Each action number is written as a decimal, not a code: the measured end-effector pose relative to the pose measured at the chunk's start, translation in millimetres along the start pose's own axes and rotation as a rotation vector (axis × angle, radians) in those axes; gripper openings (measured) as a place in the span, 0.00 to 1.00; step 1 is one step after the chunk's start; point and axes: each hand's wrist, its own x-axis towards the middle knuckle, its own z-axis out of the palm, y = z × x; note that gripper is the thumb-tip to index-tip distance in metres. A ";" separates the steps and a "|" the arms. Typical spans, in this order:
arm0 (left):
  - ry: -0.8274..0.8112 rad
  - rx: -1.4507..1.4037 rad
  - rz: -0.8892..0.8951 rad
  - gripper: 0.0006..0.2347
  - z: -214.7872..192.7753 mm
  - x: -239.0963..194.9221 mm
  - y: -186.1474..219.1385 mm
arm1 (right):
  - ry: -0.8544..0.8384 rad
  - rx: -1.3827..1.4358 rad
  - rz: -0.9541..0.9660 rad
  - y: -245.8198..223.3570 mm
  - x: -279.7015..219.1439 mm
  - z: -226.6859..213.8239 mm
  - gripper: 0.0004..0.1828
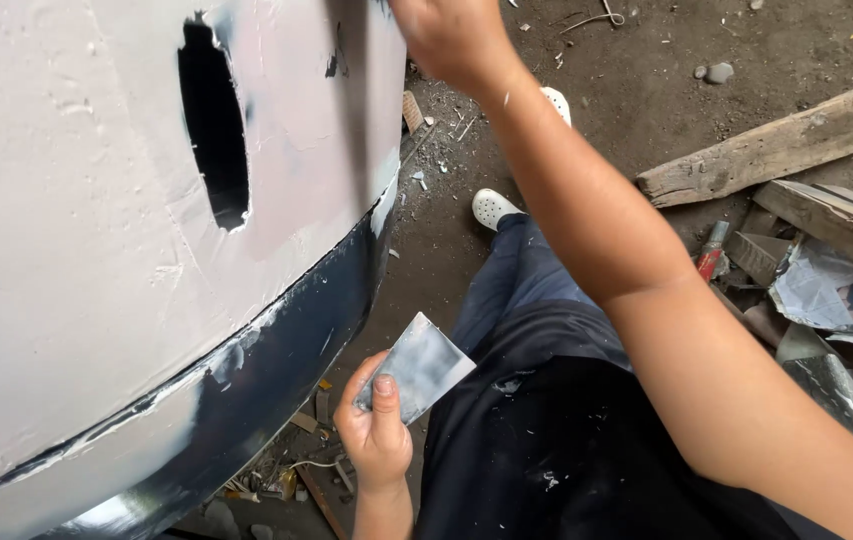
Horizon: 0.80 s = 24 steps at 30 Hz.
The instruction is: The person uses a sanding block to smooth a white filler patch on the side of a dark-colored car. They move along the vehicle's body, applying pressure to the sanded area to even out the surface.
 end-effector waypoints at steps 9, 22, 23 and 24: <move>0.017 -0.041 -0.022 0.17 -13.5 -8.5 -14.6 | 0.174 0.167 0.119 -136.9 -57.7 7.2 0.31; 0.026 0.012 -0.056 0.17 -21.6 -23.1 -18.6 | 0.255 0.215 0.009 -151.3 -68.1 -37.6 0.27; 0.017 0.007 -0.079 0.17 -20.6 -17.5 -19.9 | 0.310 0.175 -0.022 -146.0 -38.7 -52.9 0.25; 0.015 0.006 -0.066 0.17 -18.9 -16.3 -18.6 | 0.318 0.173 -0.033 -129.2 -21.8 -51.2 0.25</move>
